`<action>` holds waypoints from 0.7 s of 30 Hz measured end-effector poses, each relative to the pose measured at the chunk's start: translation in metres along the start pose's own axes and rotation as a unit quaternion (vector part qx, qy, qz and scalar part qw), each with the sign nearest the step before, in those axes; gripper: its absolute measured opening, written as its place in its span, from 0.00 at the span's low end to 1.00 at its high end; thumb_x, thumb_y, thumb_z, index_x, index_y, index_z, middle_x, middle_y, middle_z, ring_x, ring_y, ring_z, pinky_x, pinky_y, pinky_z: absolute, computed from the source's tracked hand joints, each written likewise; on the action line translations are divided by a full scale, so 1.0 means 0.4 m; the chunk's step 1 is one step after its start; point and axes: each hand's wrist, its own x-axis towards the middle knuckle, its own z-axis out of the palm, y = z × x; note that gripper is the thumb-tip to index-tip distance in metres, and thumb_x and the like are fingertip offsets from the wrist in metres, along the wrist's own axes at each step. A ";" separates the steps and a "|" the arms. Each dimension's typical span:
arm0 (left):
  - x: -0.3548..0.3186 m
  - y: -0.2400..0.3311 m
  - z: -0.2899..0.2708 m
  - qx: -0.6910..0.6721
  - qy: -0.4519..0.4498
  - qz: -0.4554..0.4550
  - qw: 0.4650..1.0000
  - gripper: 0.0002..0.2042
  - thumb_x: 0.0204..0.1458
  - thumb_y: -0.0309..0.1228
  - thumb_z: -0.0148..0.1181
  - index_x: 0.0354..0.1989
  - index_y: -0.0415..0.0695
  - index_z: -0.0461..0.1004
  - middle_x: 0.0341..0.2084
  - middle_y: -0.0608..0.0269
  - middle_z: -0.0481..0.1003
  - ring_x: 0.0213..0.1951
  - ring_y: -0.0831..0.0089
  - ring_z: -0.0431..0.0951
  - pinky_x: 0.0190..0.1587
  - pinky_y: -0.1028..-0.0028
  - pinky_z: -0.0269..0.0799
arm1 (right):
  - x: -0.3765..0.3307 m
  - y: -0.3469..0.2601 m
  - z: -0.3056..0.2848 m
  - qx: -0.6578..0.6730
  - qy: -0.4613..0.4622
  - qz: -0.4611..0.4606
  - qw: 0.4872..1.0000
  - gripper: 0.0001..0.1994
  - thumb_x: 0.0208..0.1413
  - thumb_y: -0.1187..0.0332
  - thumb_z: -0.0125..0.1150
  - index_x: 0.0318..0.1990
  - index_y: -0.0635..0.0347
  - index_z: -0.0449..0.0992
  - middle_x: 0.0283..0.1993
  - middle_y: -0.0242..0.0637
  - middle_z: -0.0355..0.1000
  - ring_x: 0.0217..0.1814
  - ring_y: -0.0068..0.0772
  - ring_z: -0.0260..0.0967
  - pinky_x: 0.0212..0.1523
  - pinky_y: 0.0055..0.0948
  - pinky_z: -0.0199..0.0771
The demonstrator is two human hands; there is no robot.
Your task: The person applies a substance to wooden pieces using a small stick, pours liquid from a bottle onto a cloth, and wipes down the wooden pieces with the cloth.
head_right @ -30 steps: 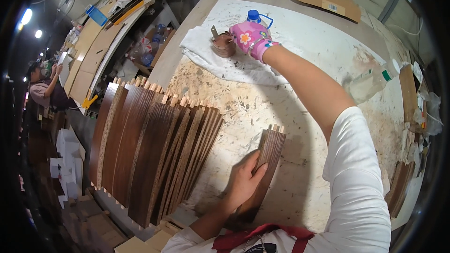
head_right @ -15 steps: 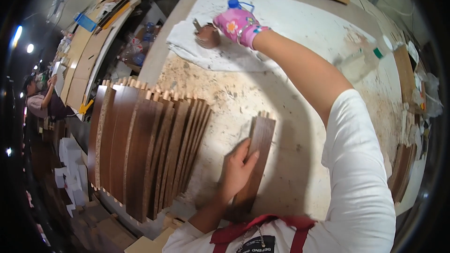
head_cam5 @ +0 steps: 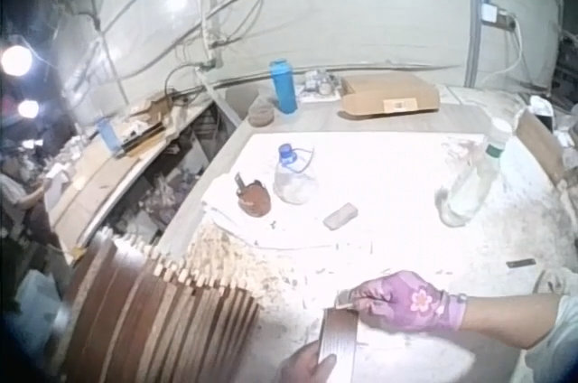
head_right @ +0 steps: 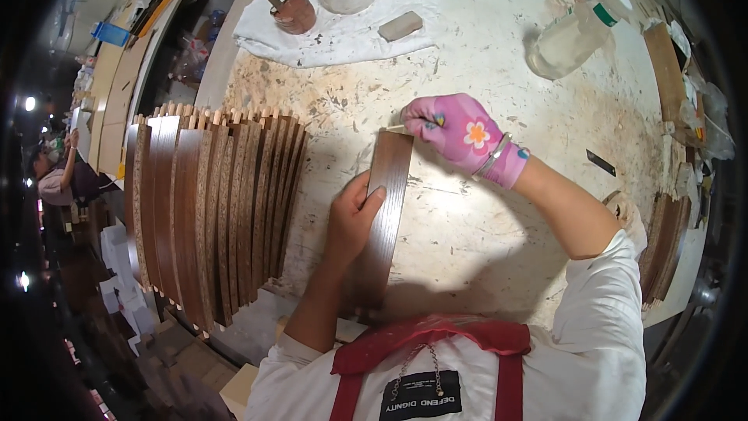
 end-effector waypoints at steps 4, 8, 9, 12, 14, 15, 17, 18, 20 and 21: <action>-0.005 0.014 0.004 0.003 0.006 -0.024 1.000 0.16 0.54 0.27 0.54 0.49 0.33 0.68 0.25 0.62 0.76 0.28 0.85 0.69 0.31 0.79 0.66 | 0.007 0.011 0.022 -0.083 -0.001 -0.066 0.994 0.08 0.52 0.65 0.53 0.34 0.55 0.76 0.29 0.41 0.74 0.31 0.46 0.71 0.33 0.36 0.70; 0.000 0.005 -0.002 0.035 0.000 -0.029 0.999 0.16 0.53 0.28 0.55 0.49 0.33 0.68 0.22 0.63 0.74 0.25 0.85 0.66 0.29 0.79 0.65 | 0.010 -0.006 0.029 -0.132 -0.028 -0.071 0.988 0.06 0.52 0.65 0.53 0.34 0.53 0.75 0.27 0.41 0.72 0.30 0.47 0.70 0.31 0.39 0.69; 0.001 0.001 -0.004 0.032 -0.002 -0.025 0.999 0.16 0.53 0.29 0.55 0.49 0.32 0.68 0.21 0.64 0.72 0.25 0.85 0.65 0.29 0.79 0.64 | 0.012 -0.012 0.029 -0.151 -0.043 -0.064 0.985 0.07 0.52 0.65 0.53 0.34 0.55 0.75 0.29 0.42 0.73 0.32 0.48 0.70 0.32 0.38 0.69; 0.000 0.002 -0.004 0.026 -0.003 -0.023 0.999 0.16 0.53 0.29 0.55 0.48 0.32 0.67 0.19 0.65 0.70 0.24 0.85 0.64 0.27 0.79 0.63 | 0.014 -0.015 0.034 -0.177 -0.062 -0.055 0.981 0.07 0.52 0.66 0.53 0.34 0.56 0.74 0.31 0.43 0.73 0.33 0.49 0.70 0.33 0.38 0.69; 0.001 0.009 -0.005 0.022 -0.002 -0.025 0.999 0.16 0.53 0.29 0.55 0.48 0.32 0.68 0.19 0.66 0.69 0.24 0.85 0.63 0.27 0.79 0.62 | 0.016 -0.012 0.034 -0.183 -0.064 -0.053 0.980 0.07 0.52 0.66 0.53 0.35 0.56 0.74 0.31 0.43 0.73 0.33 0.49 0.70 0.33 0.38 0.69; 0.001 0.013 -0.005 0.017 -0.004 -0.025 1.000 0.16 0.53 0.29 0.55 0.48 0.32 0.68 0.19 0.65 0.69 0.24 0.85 0.64 0.27 0.79 0.63 | 0.016 -0.010 0.033 -0.176 -0.051 -0.061 0.981 0.07 0.52 0.66 0.53 0.35 0.56 0.74 0.31 0.43 0.73 0.33 0.49 0.70 0.33 0.38 0.69; 0.001 0.012 -0.005 0.012 -0.005 -0.026 1.000 0.16 0.53 0.29 0.55 0.48 0.33 0.68 0.19 0.65 0.70 0.24 0.85 0.64 0.27 0.79 0.63 | 0.016 -0.005 0.036 -0.169 -0.039 -0.069 0.982 0.07 0.52 0.66 0.52 0.35 0.57 0.74 0.31 0.42 0.73 0.33 0.49 0.70 0.33 0.38 0.69; 0.001 0.008 -0.006 0.014 -0.002 -0.025 1.000 0.16 0.53 0.29 0.55 0.48 0.33 0.68 0.19 0.65 0.70 0.24 0.85 0.64 0.27 0.79 0.63 | 0.015 0.002 0.043 -0.178 -0.028 -0.079 0.980 0.07 0.52 0.66 0.53 0.35 0.55 0.74 0.29 0.41 0.73 0.31 0.48 0.70 0.32 0.39 0.69; 0.001 0.006 -0.005 0.016 0.000 -0.024 1.000 0.16 0.53 0.29 0.55 0.48 0.33 0.68 0.19 0.65 0.70 0.24 0.85 0.64 0.27 0.79 0.63 | 0.013 0.009 0.048 -0.188 -0.016 -0.088 0.978 0.06 0.52 0.66 0.53 0.34 0.53 0.75 0.28 0.40 0.73 0.30 0.46 0.71 0.30 0.40 0.70; 0.001 0.006 -0.006 0.022 -0.002 -0.023 0.999 0.17 0.53 0.29 0.55 0.48 0.33 0.68 0.19 0.65 0.70 0.24 0.85 0.64 0.27 0.79 0.63 | 0.012 0.011 0.049 -0.188 -0.019 -0.087 0.978 0.06 0.52 0.66 0.53 0.35 0.53 0.75 0.28 0.39 0.73 0.30 0.46 0.71 0.30 0.39 0.70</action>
